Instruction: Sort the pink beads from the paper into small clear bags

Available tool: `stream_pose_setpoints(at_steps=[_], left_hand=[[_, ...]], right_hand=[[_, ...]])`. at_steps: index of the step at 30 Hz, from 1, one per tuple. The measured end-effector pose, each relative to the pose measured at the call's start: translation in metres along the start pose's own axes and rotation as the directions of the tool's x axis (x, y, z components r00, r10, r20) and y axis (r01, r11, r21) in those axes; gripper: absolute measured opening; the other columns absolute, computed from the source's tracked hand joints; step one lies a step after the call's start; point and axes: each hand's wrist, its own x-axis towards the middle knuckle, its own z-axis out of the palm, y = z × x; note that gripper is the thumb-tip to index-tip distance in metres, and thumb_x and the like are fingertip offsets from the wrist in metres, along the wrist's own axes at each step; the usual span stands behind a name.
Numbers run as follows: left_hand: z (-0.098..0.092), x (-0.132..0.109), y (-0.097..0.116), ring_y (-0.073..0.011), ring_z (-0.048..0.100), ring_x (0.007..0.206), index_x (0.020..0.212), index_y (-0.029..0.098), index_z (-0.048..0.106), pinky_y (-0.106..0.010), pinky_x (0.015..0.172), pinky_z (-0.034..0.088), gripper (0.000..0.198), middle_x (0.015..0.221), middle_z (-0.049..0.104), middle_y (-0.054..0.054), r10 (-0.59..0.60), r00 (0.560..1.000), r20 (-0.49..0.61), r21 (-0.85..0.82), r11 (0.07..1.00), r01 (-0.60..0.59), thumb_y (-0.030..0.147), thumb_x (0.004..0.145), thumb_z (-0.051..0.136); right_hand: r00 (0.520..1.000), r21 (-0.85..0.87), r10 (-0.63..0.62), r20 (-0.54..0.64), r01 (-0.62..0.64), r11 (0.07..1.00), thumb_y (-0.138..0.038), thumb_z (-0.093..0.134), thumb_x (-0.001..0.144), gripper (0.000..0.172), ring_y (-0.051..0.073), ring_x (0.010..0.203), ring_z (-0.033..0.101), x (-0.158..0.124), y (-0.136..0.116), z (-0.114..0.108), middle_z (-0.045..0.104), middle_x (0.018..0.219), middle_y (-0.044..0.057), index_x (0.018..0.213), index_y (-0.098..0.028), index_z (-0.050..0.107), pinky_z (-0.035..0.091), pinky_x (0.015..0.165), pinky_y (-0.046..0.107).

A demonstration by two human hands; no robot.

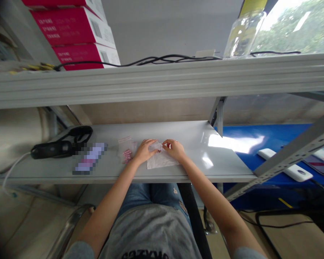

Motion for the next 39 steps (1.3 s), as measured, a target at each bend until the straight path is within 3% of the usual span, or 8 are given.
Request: stream_pose_setpoints(at_steps=[7,17,24,30,39], left_hand=[[-0.0011,0.0003,-0.0021,-0.0194,0.048,0.111,0.117,0.019,0.055,-0.034,0.098,0.039,0.044,0.117,0.058,-0.005,-0.021,0.999,-0.026,0.034,0.999,0.022,0.025,0.074,0.063],[-0.0018,0.0004,-0.0008,-0.0196,0.048,0.111,0.116,0.020,0.055,-0.035,0.099,0.038,0.043,0.117,0.058,-0.005,-0.037,0.999,-0.006,0.042,0.998,0.037,0.023,0.074,0.063],[-0.0009,-0.0003,-0.0024,-0.0194,0.047,0.112,0.116,0.020,0.055,-0.034,0.099,0.038,0.043,0.117,0.057,-0.005,-0.023,1.000,-0.013,0.040,0.999,0.024,0.025,0.074,0.063],[-0.0012,-0.0012,0.0000,-0.0192,0.048,0.111,0.118,0.020,0.054,-0.033,0.099,0.039,0.045,0.117,0.057,-0.004,0.030,1.000,-0.002,0.012,0.999,-0.030,0.030,0.075,0.064],[0.0001,-0.0008,0.0006,-0.0198,0.049,0.111,0.116,0.021,0.054,-0.037,0.099,0.039,0.044,0.117,0.058,-0.005,0.051,0.999,0.017,-0.015,0.999,-0.051,0.030,0.075,0.064]], right_hand=[[0.986,-0.031,-0.131,0.100,0.134,0.990,-0.035,0.054,0.078,0.022,0.011,0.060,0.052,-0.0008,-0.0001,0.0022,0.066,0.078,0.001,0.087,-0.024,0.070,0.034,0.056,0.022],[0.977,-0.055,-0.166,0.138,0.174,0.983,-0.033,0.054,0.078,0.020,0.012,0.062,0.053,-0.0020,-0.0022,0.0025,0.065,0.075,0.001,0.083,-0.024,0.071,0.035,0.059,0.022],[0.982,-0.024,-0.156,0.107,0.159,0.987,-0.033,0.054,0.077,0.020,0.011,0.059,0.052,-0.0002,0.0004,0.0032,0.065,0.074,0.001,0.082,-0.023,0.070,0.034,0.056,0.022],[0.997,0.054,-0.071,-0.001,0.071,0.996,-0.033,0.052,0.078,0.021,0.011,0.058,0.050,0.0011,-0.0002,0.0031,0.063,0.072,0.000,0.084,-0.022,0.069,0.035,0.056,0.022],[0.994,0.126,-0.107,-0.011,0.107,0.986,-0.032,0.053,0.078,0.021,0.010,0.055,0.048,0.0021,0.0005,0.0069,0.062,0.069,0.000,0.084,-0.020,0.068,0.035,0.054,0.022]])
